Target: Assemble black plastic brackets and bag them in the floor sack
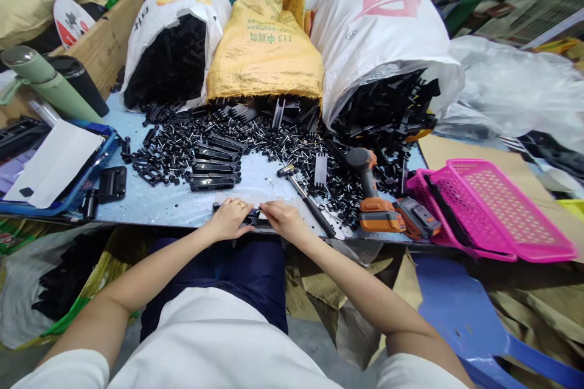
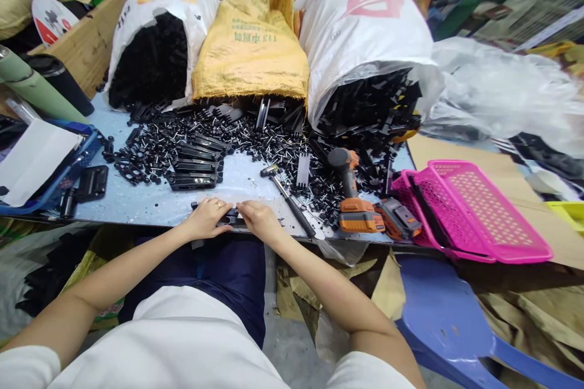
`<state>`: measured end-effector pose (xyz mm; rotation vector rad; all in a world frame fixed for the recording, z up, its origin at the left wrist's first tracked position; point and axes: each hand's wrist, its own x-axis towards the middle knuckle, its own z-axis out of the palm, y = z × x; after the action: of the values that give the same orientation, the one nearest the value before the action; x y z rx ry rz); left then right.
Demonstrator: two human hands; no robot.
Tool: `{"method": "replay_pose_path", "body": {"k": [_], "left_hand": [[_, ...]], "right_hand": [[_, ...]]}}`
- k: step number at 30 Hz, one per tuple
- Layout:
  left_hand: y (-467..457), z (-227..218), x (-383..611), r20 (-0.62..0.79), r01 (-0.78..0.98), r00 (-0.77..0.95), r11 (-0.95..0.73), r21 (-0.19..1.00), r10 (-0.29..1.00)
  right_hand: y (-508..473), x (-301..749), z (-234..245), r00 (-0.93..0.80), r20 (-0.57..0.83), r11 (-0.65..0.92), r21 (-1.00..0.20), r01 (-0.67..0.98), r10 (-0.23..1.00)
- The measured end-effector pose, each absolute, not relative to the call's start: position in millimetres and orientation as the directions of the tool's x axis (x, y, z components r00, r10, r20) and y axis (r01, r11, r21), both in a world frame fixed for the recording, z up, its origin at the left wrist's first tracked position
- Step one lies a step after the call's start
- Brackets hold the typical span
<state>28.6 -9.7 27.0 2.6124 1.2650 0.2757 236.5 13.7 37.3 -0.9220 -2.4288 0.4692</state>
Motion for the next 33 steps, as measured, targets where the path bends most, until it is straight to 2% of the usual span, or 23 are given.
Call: {"method": "replay_pose_path", "body": {"k": [4, 9, 15, 17, 20, 21, 23, 26, 28, 31, 33], "left_hand": [[-8, 23, 30, 0.033, 0.753, 0.611, -0.594, 0.281, 0.791], [-14, 23, 35, 0.049, 0.803, 0.527, -0.516, 0.296, 0.848], [-16, 23, 36, 0.084, 0.786, 0.541, -0.539, 0.301, 0.837], [-15, 21, 35, 0.095, 0.789, 0.556, -0.560, 0.255, 0.826], [-15, 22, 25, 0.112, 0.826, 0.523, -0.535, 0.177, 0.845], [-16, 25, 21, 0.125, 0.838, 0.500, -0.515, 0.178, 0.857], [-23, 39, 11, 0.179, 0.811, 0.495, -0.526, 0.256, 0.850], [-49, 75, 3, 0.335, 0.571, 0.565, -0.651, 0.500, 0.754], [-71, 100, 1, 0.410, 0.375, 0.575, -0.674, 0.636, 0.708], [-95, 120, 1, 0.456, 0.266, 0.534, -0.653, 0.709, 0.712], [-99, 120, -3, 0.446, 0.320, 0.518, -0.649, 0.690, 0.730]], "right_hand": [[7, 245, 18, -0.735, 0.333, 0.797, -0.383, 0.467, 0.591], [14, 259, -9, -0.757, 0.309, 0.815, -0.287, 0.504, 0.576], [47, 267, -6, -0.926, 0.172, 0.930, -0.221, 0.295, 0.335], [50, 268, -2, -0.913, 0.147, 0.917, -0.183, 0.353, 0.381], [44, 266, 9, -0.828, 0.155, 0.842, -0.139, 0.522, 0.539], [38, 264, 17, -0.809, 0.175, 0.827, -0.148, 0.543, 0.562], [23, 258, 39, -0.820, 0.241, 0.851, -0.228, 0.473, 0.520], [-10, 241, 81, -0.851, 0.395, 0.864, -0.488, 0.126, 0.347], [-34, 226, 100, -0.821, 0.495, 0.755, -0.643, -0.127, 0.284], [-59, 206, 103, -0.737, 0.576, 0.615, -0.737, -0.280, 0.354], [-62, 199, 93, -0.711, 0.590, 0.618, -0.735, -0.278, 0.382]]}}
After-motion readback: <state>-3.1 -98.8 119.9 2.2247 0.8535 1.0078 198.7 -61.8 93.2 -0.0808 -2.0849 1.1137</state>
